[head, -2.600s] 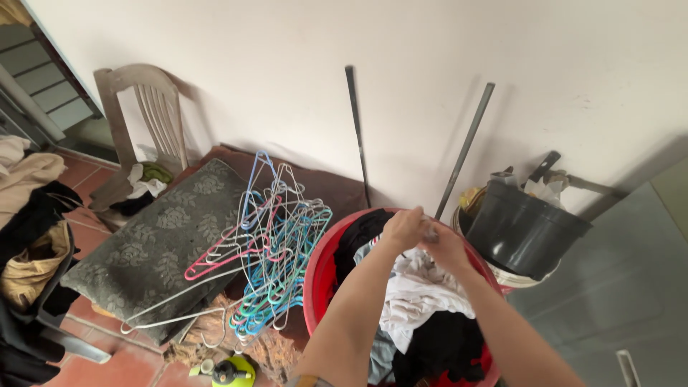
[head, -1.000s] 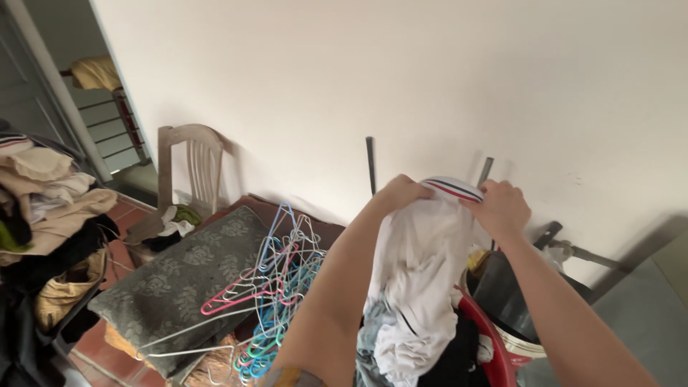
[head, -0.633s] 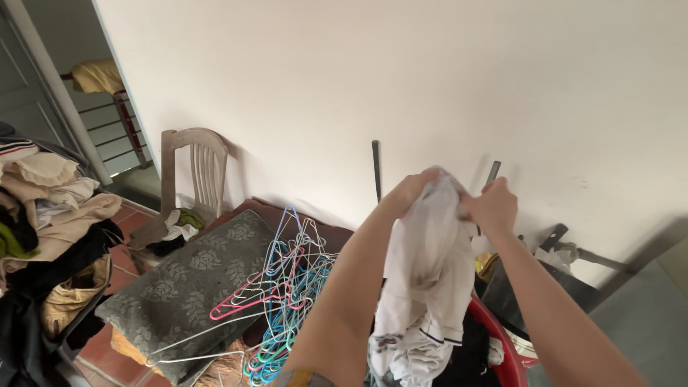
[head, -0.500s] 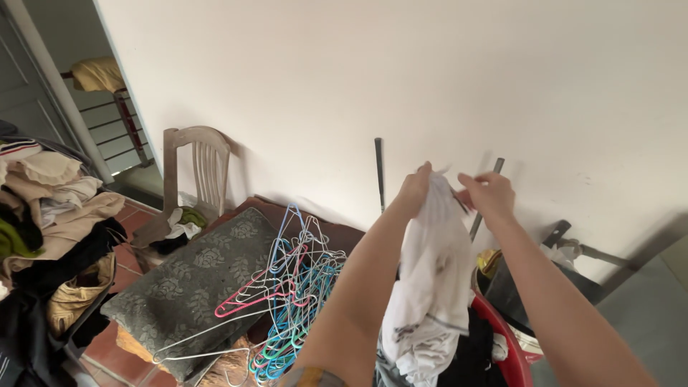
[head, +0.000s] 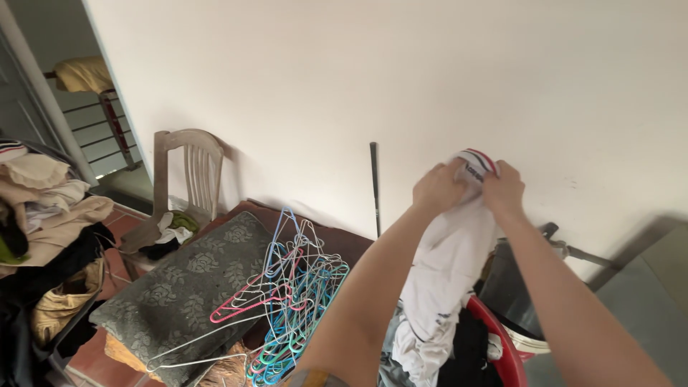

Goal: Hanging clothes on a drying rack using hangers.

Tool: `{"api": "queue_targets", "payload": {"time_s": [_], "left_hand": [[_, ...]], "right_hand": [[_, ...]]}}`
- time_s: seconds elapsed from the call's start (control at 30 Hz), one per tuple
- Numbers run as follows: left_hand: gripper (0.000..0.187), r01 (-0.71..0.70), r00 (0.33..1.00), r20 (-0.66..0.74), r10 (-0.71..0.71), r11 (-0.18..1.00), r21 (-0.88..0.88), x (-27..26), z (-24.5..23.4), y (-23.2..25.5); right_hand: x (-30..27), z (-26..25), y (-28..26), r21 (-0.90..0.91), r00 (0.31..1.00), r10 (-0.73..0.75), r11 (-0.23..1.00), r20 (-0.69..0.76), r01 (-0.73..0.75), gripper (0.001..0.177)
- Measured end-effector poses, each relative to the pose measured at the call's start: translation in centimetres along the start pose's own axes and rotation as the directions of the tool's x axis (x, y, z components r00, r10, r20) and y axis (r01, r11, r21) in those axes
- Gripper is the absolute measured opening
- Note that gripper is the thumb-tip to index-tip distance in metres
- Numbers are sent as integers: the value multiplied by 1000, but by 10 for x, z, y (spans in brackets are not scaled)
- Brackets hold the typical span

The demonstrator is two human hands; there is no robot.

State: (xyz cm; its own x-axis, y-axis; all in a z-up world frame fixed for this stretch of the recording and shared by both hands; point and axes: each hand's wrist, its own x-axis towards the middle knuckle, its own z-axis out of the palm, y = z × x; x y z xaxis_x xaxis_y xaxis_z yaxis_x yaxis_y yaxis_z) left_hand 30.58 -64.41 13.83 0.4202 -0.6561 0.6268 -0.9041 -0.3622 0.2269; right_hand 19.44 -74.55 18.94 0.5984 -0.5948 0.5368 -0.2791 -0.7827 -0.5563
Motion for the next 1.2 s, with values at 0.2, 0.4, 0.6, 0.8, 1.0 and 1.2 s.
{"api": "queue_targets", "payload": {"time_s": [0.2, 0.4, 0.6, 0.8, 1.0, 1.2], "left_hand": [[79, 342, 886, -276, -372, 927, -152, -54, -105, 61], [55, 510, 860, 185, -476, 782, -358, -49, -63, 19], [23, 621, 744, -100, -661, 738, -265, -53, -91, 25], [27, 580, 736, -202, -646, 756, -303, -47, -150, 57], [34, 461, 701, -260, -664, 700, -546, -2, -179, 60], [34, 632, 750, -115, -651, 758, -164, -2, -119, 11]], "right_hand": [[-8, -17, -11, 399, 988, 0, 915, 155, -63, 49], [-33, -57, -36, 372, 945, -107, 928, 308, -16, 55], [6, -14, 38, -392, 898, -186, 851, 398, 350, 69], [27, -30, 33, -493, 983, -117, 853, 140, 172, 47], [36, -89, -32, -250, 941, -256, 948, -223, 199, 23], [64, -62, 23, -520, 953, -21, 834, 302, 183, 81]]}}
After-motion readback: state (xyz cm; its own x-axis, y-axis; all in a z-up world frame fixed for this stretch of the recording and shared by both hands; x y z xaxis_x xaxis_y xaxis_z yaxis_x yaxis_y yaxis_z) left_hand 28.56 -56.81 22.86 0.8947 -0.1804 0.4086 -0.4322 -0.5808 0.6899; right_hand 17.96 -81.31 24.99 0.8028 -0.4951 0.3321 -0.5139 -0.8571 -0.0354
